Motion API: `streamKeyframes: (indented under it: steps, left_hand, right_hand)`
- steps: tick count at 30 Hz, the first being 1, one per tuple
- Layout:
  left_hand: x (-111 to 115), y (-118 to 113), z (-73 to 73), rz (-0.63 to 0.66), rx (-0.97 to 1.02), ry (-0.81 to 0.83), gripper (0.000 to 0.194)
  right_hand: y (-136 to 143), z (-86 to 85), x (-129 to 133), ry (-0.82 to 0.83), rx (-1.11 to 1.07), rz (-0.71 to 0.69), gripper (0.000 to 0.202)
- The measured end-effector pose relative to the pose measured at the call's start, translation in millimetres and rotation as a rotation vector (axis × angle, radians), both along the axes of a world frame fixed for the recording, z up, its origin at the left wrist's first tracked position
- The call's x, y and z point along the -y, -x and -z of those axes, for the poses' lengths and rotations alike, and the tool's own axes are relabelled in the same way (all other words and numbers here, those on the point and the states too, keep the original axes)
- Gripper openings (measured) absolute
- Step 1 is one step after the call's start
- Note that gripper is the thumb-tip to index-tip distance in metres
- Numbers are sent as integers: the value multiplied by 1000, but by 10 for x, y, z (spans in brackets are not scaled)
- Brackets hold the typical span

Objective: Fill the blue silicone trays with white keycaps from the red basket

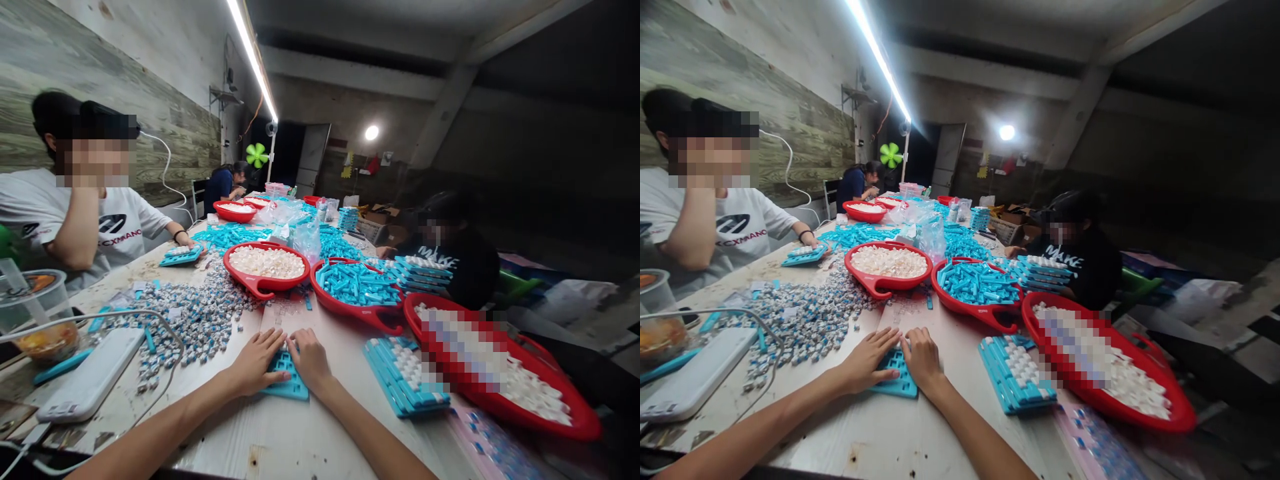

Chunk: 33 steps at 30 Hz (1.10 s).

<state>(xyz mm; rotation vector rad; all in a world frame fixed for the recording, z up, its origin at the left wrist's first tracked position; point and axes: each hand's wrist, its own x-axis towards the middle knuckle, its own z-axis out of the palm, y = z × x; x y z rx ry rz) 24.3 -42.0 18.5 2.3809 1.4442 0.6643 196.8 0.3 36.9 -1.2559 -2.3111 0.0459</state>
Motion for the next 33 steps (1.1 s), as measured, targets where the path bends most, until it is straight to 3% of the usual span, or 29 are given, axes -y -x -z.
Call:
streamKeyframes:
  steps: [3,6,11,14,16,20,23,25,27,29,33]
  left_hand:
    - [19,2,-57,27,-92,49,93]
    - [42,-6,-119,33,-137,55,99]
    - [56,-11,-191,44,-136,71,103]
    - [49,-10,-188,45,-119,93,102]
    - [42,-14,-171,40,-97,91,100]
    - [5,5,-199,-22,11,37,82]
    - [-59,117,-302,-296,64,-52,48]
    - [-103,236,-363,-525,-55,-49,32]
    - [-135,345,-385,-635,-205,30,28]
    - [-151,400,-365,-647,-258,82,28]
    - [-152,348,-286,-601,-234,90,26]
  right_hand:
    - [88,-105,-63,-64,-63,-38,13]
    - [254,-407,-282,-87,-203,-47,16]
    - [649,-1080,-939,-50,-263,5,28]
    - [864,-1259,-1316,10,-185,-7,26]
    - [973,-1237,-1493,76,-99,-17,19]
    - [1099,-1029,-1673,163,31,-5,7]
    - [1118,-914,-1719,153,54,29,9]
    - [1102,-888,-1734,142,52,47,11]
    - [1071,-887,-1743,136,43,55,7]
    - [1035,-898,-1742,125,23,56,2]
    - [988,-965,-1700,65,-68,40,14]
